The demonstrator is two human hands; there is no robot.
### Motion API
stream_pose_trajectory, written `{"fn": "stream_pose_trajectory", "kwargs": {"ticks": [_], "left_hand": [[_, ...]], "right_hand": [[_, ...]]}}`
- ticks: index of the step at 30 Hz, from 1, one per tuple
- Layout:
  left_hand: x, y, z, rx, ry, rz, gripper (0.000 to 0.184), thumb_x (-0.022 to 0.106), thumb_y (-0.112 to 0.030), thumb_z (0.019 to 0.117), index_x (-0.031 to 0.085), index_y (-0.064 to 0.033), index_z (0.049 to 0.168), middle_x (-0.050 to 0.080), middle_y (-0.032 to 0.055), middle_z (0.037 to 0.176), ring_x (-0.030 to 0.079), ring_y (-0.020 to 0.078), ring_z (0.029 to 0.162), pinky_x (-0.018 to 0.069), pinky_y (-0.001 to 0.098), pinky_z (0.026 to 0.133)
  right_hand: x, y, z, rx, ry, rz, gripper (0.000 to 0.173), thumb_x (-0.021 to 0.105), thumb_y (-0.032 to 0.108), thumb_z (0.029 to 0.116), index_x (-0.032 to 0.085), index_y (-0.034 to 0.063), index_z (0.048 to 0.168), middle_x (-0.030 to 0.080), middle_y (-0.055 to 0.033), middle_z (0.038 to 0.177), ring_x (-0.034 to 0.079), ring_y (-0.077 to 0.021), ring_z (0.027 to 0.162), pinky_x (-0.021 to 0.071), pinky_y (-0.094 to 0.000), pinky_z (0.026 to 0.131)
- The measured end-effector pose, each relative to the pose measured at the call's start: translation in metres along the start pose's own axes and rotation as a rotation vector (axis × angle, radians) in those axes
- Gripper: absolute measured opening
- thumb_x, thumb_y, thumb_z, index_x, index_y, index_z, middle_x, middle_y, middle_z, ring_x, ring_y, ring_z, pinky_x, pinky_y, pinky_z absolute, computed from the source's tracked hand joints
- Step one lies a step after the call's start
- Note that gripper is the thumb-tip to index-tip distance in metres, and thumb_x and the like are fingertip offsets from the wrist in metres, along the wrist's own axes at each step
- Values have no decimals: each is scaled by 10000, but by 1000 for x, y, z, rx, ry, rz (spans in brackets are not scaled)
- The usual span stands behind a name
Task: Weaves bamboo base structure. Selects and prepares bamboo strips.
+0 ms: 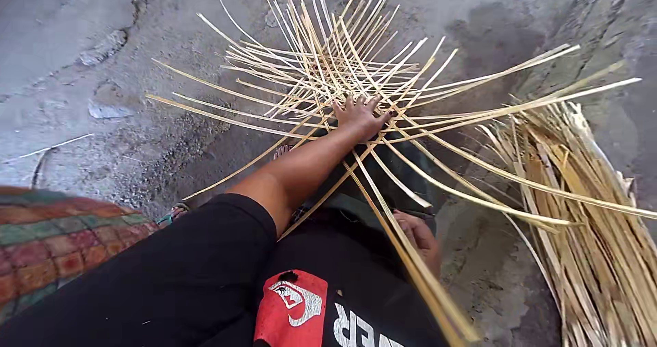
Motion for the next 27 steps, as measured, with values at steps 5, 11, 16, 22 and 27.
{"fn": "stream_pose_trajectory", "kwargs": {"ticks": [5,11,16,22,27], "left_hand": [[5,-6,-2,12,-21,37,742,309,-779,959,393,-379,1578,370,78,1644,207,416,1549,71,825,1129],[4,-1,-9,16,-72,22,730,289,-785,956,378,-414,1578,377,74,1641,196,410,1555,75,827,1124],[2,3,-14,41,-60,-63,701,349,-750,975,401,-390,1574,383,109,1632,217,429,1544,68,838,1121],[8,-4,-21,31,-21,-57,702,302,-767,972,381,-419,1576,388,68,1633,242,419,1536,132,841,1102],[12,-10,-22,29,-19,-46,700,299,-759,976,395,-405,1572,365,81,1647,241,441,1531,137,845,1095]], "right_hand": [[46,21,16,-318,269,-122,579,609,263,1042,468,-97,1473,556,-242,1464,573,-250,1350,476,-391,1148],[67,36,65,-450,220,46,278,503,182,1085,720,14,1039,739,-138,1171,663,-294,1220,520,-495,1101],[91,20,71,-63,342,473,256,427,144,1086,628,76,942,592,65,784,532,-15,685,480,-217,668],[79,17,52,-11,309,412,249,445,115,1073,619,86,897,569,76,801,525,5,736,456,-190,686],[62,22,31,-50,313,291,275,444,163,1082,619,77,889,592,61,815,543,10,744,473,-183,689]]}}
Point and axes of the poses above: each hand's wrist, its own z-axis towards the middle knuckle, its own x-axis out of the palm, y = z × x, the point moved 3 cm from there along z, towards the middle knuckle
